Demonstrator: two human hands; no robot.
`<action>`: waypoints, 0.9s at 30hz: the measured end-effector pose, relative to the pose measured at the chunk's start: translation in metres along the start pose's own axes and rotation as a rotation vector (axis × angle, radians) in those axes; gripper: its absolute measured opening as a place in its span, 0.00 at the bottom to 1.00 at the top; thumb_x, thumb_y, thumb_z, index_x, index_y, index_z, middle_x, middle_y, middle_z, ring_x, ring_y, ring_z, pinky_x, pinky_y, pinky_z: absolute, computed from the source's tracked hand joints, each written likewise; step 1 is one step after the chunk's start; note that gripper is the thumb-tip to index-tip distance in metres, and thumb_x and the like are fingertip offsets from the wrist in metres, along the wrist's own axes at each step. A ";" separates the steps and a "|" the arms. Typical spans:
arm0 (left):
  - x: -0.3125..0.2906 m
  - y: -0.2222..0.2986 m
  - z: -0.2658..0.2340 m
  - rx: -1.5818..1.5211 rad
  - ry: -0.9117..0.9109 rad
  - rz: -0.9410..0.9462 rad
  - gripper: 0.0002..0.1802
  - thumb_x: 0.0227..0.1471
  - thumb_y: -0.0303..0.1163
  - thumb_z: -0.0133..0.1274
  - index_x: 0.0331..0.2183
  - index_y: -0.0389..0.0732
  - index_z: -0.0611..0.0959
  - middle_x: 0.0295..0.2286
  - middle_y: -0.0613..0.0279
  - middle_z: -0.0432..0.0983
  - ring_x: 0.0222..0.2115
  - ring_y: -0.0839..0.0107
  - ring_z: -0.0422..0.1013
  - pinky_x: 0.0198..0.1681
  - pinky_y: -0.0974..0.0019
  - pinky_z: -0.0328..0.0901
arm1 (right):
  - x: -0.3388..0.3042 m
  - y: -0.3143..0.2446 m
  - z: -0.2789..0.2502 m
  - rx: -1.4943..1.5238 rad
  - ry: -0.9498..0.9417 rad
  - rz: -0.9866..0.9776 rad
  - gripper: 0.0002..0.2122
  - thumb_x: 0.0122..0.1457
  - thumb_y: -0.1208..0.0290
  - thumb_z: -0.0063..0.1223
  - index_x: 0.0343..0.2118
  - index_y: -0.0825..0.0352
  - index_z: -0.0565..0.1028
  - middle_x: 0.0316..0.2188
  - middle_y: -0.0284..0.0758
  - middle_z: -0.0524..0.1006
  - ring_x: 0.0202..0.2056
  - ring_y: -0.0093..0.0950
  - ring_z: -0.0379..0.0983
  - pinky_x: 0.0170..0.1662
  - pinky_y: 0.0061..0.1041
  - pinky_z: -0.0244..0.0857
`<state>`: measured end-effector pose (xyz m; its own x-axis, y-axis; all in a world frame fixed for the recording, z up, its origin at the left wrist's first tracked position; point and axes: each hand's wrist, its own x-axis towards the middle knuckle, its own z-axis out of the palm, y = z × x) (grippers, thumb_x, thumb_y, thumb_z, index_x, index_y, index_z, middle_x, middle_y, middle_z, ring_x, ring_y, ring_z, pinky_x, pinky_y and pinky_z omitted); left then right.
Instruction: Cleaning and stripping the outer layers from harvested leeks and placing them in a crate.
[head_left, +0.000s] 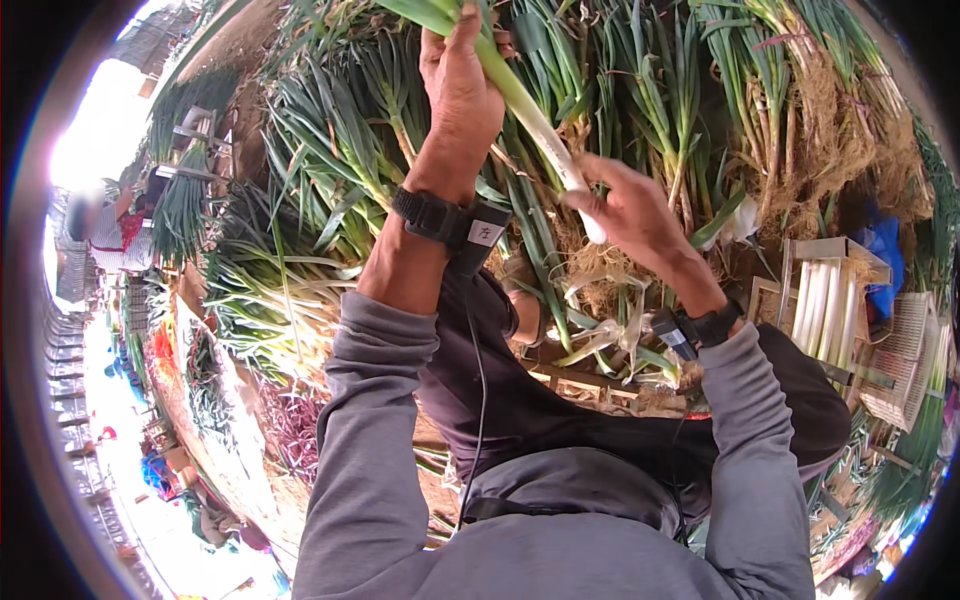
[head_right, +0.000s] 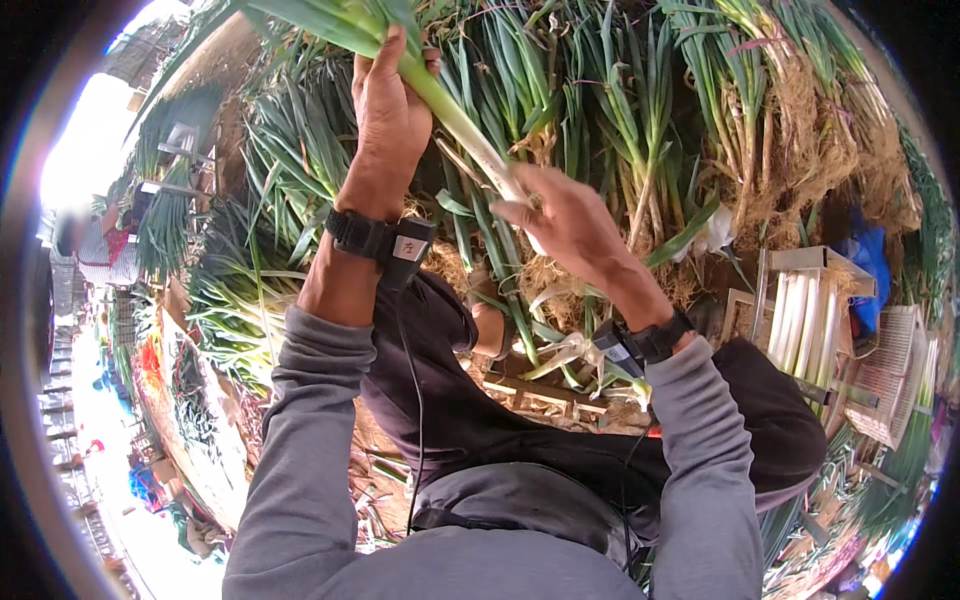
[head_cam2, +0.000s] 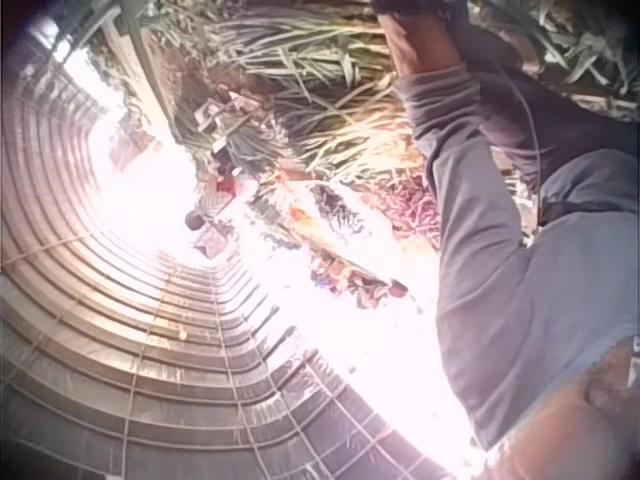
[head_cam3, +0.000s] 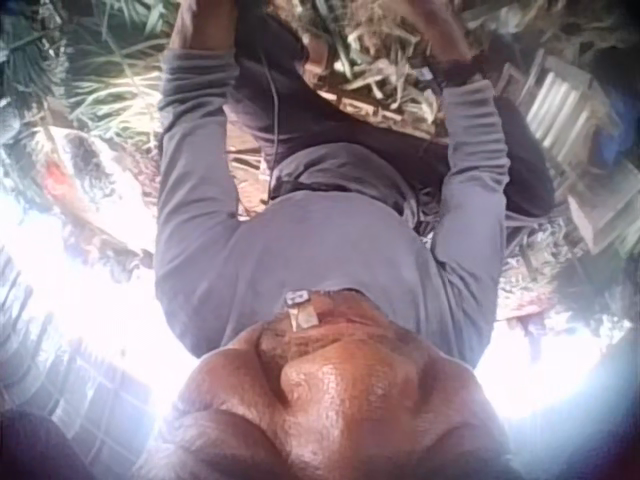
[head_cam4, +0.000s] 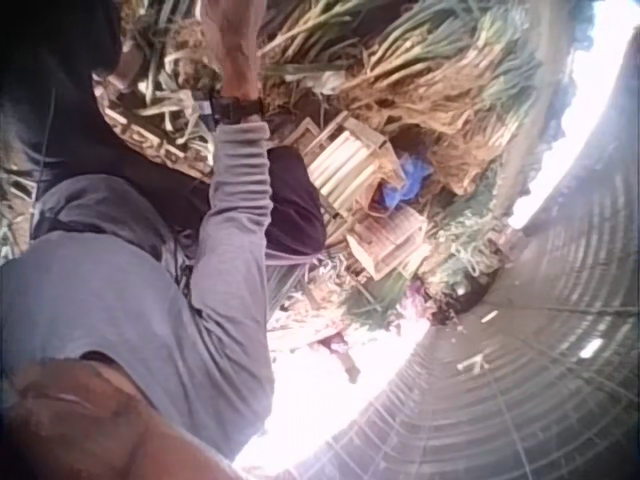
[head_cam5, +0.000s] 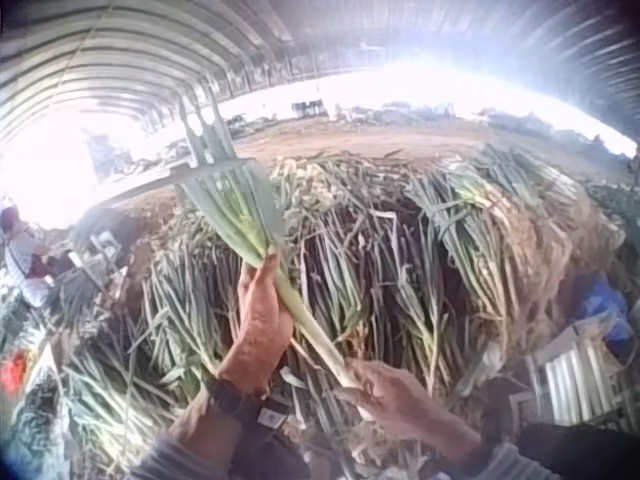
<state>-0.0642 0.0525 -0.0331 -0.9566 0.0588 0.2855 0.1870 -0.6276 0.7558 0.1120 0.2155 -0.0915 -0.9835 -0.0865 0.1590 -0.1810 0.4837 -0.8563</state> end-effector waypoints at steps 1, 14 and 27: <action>0.003 0.000 -0.008 -0.003 0.002 0.002 0.15 0.58 0.32 0.57 0.46 0.44 0.74 0.35 0.61 0.75 0.29 0.65 0.72 0.33 0.62 0.66 | -0.003 0.007 0.008 -0.059 -0.062 0.020 0.17 0.64 0.60 0.54 0.47 0.69 0.75 0.34 0.39 0.78 0.26 0.26 0.74 0.28 0.25 0.70; 0.015 0.006 -0.036 0.049 0.172 0.101 0.18 0.53 0.26 0.61 0.45 0.44 0.74 0.36 0.62 0.72 0.28 0.62 0.74 0.33 0.59 0.71 | -0.065 0.074 -0.028 0.193 0.033 0.271 0.35 0.55 0.57 0.65 0.62 0.65 0.64 0.60 0.42 0.66 0.33 0.26 0.76 0.35 0.26 0.80; 0.002 0.006 -0.054 -0.259 0.494 -0.250 0.15 0.63 0.35 0.52 0.43 0.36 0.67 0.35 0.56 0.63 0.36 0.65 0.64 0.37 0.62 0.72 | -0.056 0.042 0.021 0.148 0.124 -0.328 0.16 0.65 0.69 0.55 0.54 0.63 0.73 0.28 0.33 0.77 0.28 0.18 0.73 0.25 0.22 0.73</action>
<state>-0.0768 0.0075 -0.0600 -0.9666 -0.0989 -0.2363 -0.0582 -0.8135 0.5786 0.1597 0.2226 -0.1468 -0.8669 -0.1054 0.4872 -0.4937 0.3157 -0.8103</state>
